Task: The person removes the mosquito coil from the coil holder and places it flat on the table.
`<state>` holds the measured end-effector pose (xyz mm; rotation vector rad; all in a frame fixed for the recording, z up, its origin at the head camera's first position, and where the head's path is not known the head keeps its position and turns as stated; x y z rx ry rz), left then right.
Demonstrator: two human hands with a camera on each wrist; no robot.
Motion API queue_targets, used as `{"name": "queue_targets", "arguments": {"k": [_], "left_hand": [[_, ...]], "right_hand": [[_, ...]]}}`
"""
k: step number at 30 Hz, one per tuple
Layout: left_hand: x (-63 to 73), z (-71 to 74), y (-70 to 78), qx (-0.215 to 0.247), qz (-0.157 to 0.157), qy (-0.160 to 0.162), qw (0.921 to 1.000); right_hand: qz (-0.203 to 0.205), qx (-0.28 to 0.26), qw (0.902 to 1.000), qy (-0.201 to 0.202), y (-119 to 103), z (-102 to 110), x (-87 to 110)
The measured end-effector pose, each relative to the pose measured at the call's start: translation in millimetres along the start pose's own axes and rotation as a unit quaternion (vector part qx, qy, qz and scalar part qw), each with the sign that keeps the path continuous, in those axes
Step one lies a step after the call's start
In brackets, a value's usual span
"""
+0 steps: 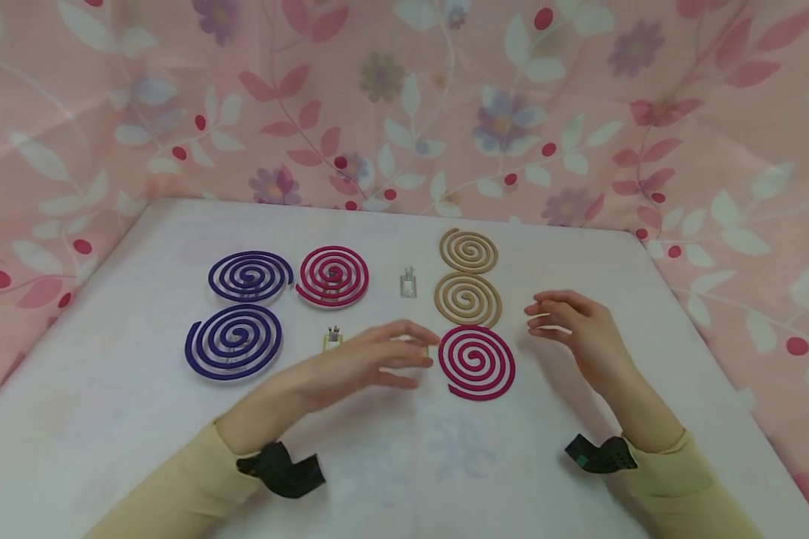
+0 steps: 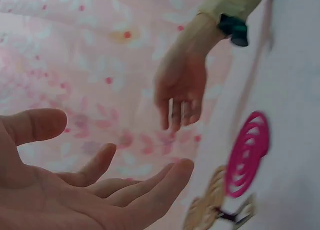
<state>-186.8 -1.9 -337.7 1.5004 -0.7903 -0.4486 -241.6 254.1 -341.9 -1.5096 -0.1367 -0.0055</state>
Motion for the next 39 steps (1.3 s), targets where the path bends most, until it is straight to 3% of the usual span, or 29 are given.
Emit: {"name": "queue_targets", "arguments": {"k": [2,4,7,11,17,22,27,35,39], "left_hand": [[14.3,18.6,26.0,-0.029,-0.032,0.013,0.9990],[29.6,42.1,48.3,-0.052,-0.056,0.047,0.9960],[51.5,75.8,71.1,-0.087,-0.080,0.105,0.9875],[72.8,112.1,85.5,-0.117,-0.100,0.159,0.9751],[92.3,152.8,92.3,-0.084,-0.145,0.210,0.9632],[102.2,173.5,89.9,-0.046,-0.170,0.233,0.9565],[101.3,186.3,81.3,-0.023,-0.166,0.252,0.9532],[101.3,197.1,77.1,0.000,-0.167,0.267,0.9490],[100.0,200.9,72.0,-0.007,-0.150,0.275,0.9496]], "right_hand": [[0.033,-0.044,0.9984,0.008,-21,-1,3.9],[0.063,-0.069,0.9956,0.007,-42,-8,6.2],[0.098,-0.094,0.9907,-0.004,-67,-24,4.4],[0.124,-0.139,0.9822,-0.025,-91,-52,-3.6],[0.118,-0.203,0.9716,-0.031,-116,-92,-21.2],[0.110,-0.260,0.9587,-0.037,-127,-114,-41.1],[0.065,-0.315,0.9457,-0.046,-112,-122,-56.6],[0.064,-0.321,0.9438,-0.048,-111,-126,-59.1],[0.061,-0.314,0.9463,-0.044,-108,-136,-57.8]]}}
Point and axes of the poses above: each hand's wrist, its own x-axis away from the middle knuckle, its own z-axis out of the back of the hand, y = z × x, the point moved 10 cm from there along -x, towards the middle knuckle, and after that the axes turned 4 degrees about -x, right-handed, at the moved point
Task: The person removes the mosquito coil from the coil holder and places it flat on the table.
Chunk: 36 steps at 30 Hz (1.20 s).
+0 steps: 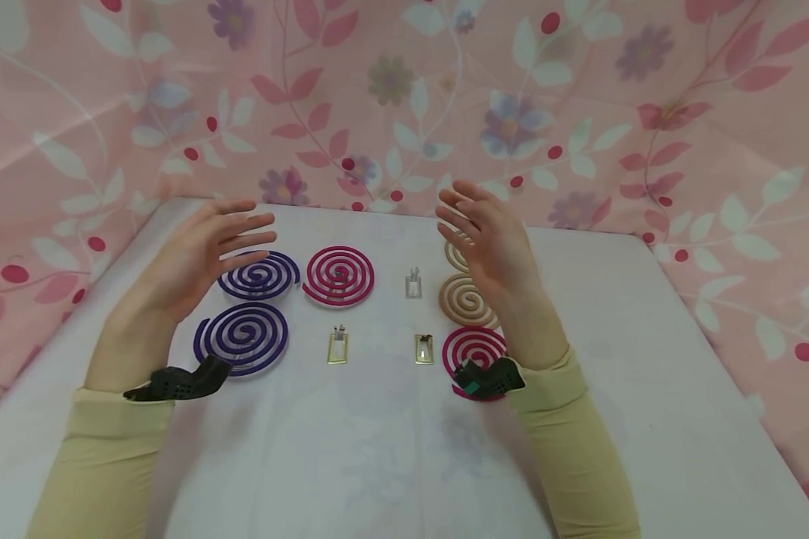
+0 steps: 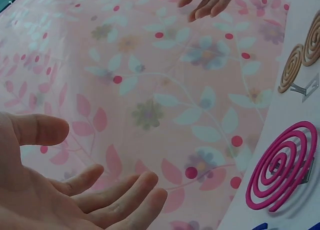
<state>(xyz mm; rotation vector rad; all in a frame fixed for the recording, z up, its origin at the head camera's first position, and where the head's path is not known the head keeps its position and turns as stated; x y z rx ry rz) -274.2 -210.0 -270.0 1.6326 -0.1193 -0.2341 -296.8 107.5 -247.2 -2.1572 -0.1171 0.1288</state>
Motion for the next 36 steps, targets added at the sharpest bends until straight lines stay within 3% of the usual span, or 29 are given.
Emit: {"name": "queue_targets", "arguments": {"k": [9,16,20,25,30,36], "left_hand": [[-13.9,1.8,-37.8,-0.079,0.083,0.000,0.9933],[-19.5,-10.5,-62.0,-0.093,0.126,-0.029,0.9872],[-20.4,-15.6,-73.8,-0.070,0.146,-0.031,0.9864],[-20.7,-16.6,-84.1,-0.023,0.164,-0.015,0.9861],[-20.6,-20.1,-91.8,0.022,0.182,-0.013,0.9829],[-20.7,-24.6,-98.4,0.033,0.194,-0.015,0.9803]], "right_hand": [[-0.052,0.040,0.9975,0.023,54,-7,-5.9],[-0.142,-0.035,0.9886,0.034,103,-7,-8.1],[-0.187,-0.098,0.9761,0.051,127,-6,-6.1],[-0.207,-0.155,0.9627,0.080,146,-2,-4.3],[-0.223,-0.149,0.9572,0.109,161,5,-1.5],[-0.236,-0.132,0.9542,0.128,172,11,0.0]]}}
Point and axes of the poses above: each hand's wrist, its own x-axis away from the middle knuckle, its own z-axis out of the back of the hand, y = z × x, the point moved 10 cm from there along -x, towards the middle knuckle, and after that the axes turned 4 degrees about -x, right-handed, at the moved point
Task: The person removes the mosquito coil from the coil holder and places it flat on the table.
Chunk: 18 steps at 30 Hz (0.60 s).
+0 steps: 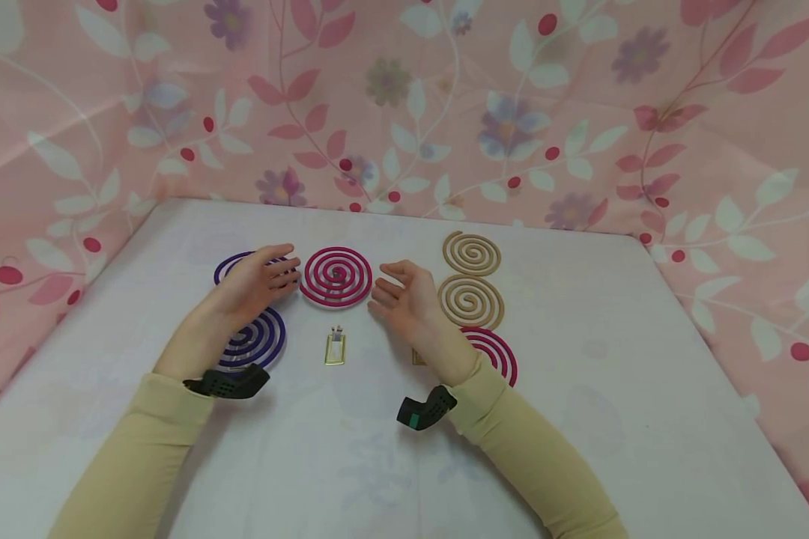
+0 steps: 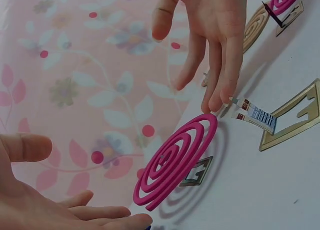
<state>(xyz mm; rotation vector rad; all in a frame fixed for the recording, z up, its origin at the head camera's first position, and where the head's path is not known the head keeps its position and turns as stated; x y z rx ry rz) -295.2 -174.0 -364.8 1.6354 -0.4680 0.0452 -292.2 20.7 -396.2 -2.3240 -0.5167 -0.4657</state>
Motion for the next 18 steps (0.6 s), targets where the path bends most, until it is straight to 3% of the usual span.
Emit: {"name": "queue_targets", "arguments": {"k": [18], "left_hand": [[-3.1,-2.7,-5.4,-0.007,0.014,0.007,0.9999]], "right_hand": [[-0.017,-0.014,0.9997,-0.007,8.1,3.6,-6.2]]}}
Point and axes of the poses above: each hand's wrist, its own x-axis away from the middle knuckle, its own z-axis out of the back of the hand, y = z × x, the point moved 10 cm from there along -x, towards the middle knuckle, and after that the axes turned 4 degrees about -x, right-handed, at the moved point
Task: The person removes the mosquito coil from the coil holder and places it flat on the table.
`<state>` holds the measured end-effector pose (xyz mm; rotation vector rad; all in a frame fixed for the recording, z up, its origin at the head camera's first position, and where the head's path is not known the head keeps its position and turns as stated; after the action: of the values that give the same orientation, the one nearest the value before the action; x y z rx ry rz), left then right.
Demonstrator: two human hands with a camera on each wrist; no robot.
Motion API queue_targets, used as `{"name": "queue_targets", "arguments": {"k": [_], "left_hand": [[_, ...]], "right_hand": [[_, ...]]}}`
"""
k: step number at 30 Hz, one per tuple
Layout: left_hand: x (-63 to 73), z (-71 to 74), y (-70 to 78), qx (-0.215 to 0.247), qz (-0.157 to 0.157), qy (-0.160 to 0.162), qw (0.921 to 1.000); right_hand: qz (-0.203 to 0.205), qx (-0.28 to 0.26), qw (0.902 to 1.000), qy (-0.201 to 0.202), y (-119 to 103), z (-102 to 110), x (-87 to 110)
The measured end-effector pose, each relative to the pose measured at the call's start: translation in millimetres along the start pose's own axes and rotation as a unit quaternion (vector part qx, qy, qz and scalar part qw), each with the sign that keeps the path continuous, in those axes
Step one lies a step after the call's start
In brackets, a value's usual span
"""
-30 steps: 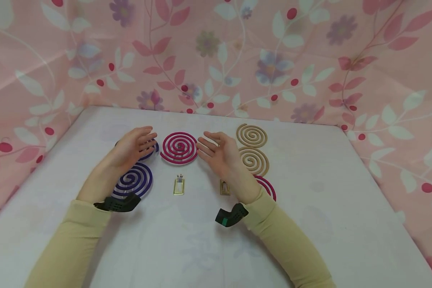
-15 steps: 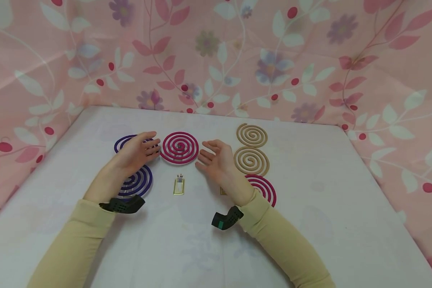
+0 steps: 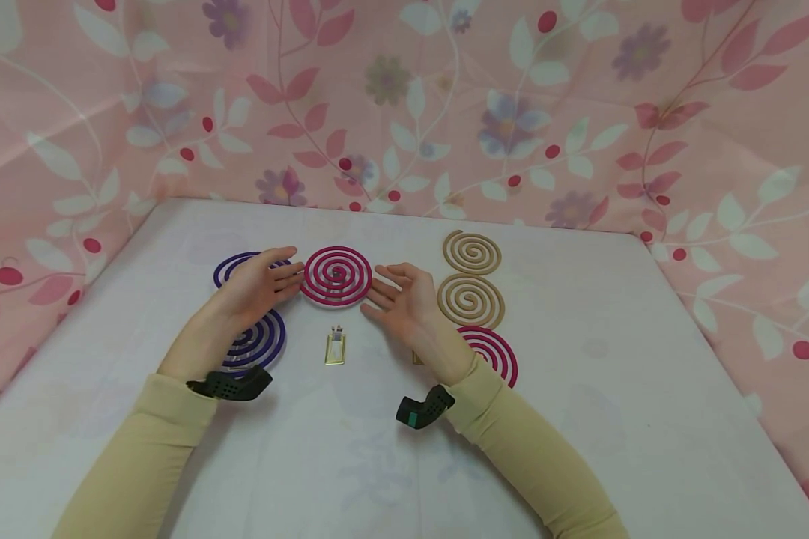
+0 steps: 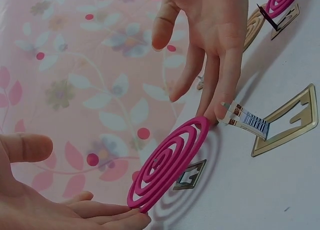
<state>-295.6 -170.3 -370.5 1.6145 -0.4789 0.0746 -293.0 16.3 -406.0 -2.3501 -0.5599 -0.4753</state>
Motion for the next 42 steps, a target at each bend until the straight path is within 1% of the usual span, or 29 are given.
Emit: {"name": "queue_targets", "arguments": {"k": [5,10,17,25,30,37,42], "left_hand": [[0.0,0.8,-0.3,-0.003,0.002,0.001,1.0000],[1.0,0.7,1.7,0.004,0.002,0.000,1.0000],[2.7,-0.5,4.1,0.015,-0.001,-0.013,0.9998],[5.3,0.4,8.7,0.022,-0.008,-0.008,0.9997],[5.4,-1.1,10.0,0.034,-0.010,-0.014,0.9993],[6.5,-6.0,13.6,0.050,-0.023,-0.031,0.9980],[8.0,-8.2,14.7,0.048,-0.028,-0.028,0.9980]], "right_hand": [[-0.003,0.002,1.0000,-0.004,0,-1,-0.4],[-0.004,-0.001,0.9999,-0.010,-1,-2,0.0],[-0.005,0.002,1.0000,-0.006,-4,-3,2.7],[0.002,0.017,0.9998,-0.007,-8,-5,3.9],[0.015,0.023,0.9996,-0.002,-11,-5,3.3],[0.044,0.042,0.9982,-0.005,-18,-6,3.6],[0.052,0.055,0.9971,-0.006,-22,-7,5.4]]}}
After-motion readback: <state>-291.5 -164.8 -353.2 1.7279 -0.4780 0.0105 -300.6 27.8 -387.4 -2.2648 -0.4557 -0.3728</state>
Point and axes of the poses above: each hand's wrist, its own x-axis away from the middle knuckle, its own z-axis out of the back of the hand, y = z × x, the point moved 10 cm from there along -x, towards the middle knuckle, and after that the axes turned 4 degrees about -x, right-handed, at the moved point
